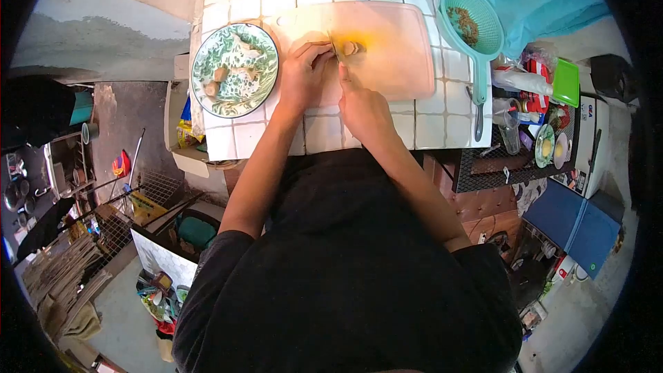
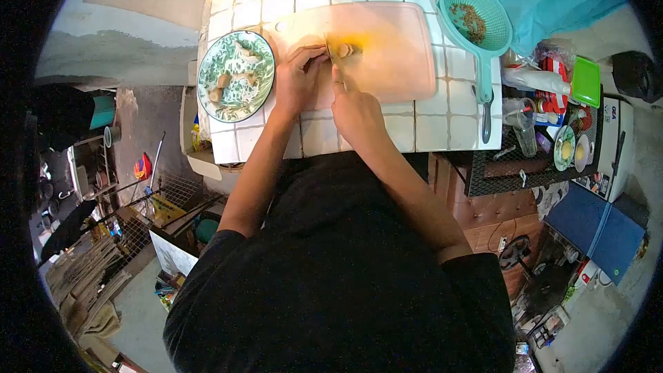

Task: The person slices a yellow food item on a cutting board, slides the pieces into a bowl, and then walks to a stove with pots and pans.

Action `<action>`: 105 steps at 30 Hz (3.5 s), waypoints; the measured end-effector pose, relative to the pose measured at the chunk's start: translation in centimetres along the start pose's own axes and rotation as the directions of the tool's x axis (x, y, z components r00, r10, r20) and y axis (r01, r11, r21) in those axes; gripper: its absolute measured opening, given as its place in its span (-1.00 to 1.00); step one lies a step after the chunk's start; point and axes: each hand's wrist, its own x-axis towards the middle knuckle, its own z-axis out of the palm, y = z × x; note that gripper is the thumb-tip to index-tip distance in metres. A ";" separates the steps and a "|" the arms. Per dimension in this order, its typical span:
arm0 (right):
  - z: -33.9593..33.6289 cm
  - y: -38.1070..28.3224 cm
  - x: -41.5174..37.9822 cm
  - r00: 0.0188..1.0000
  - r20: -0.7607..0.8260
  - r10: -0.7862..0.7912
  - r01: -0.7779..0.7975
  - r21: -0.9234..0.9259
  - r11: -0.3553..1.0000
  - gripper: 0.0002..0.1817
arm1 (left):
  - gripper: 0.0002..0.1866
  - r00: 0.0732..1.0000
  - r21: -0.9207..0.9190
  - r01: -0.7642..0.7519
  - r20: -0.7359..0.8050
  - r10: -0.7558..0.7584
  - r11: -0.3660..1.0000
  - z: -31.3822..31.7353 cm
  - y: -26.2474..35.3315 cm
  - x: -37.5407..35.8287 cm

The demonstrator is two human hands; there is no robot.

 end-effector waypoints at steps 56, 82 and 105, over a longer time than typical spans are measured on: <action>-0.8 -0.6 0.5 0.991 0.105 0.089 -0.094 0.050 0.994 -0.26 | -0.85 0.999 0.039 0.017 -0.034 -0.016 0.999 0.0 0.2 0.1; -4.7 8.5 -0.4 0.940 -0.264 0.218 -0.149 0.258 0.955 -0.49 | -0.52 0.989 0.198 0.112 0.071 -0.128 0.974 -0.1 3.1 -3.0; -4.0 11.8 0.6 0.897 -0.441 0.039 -0.005 0.077 0.997 -0.48 | -0.62 0.995 0.169 -0.054 0.090 0.039 0.984 2.7 1.2 -4.6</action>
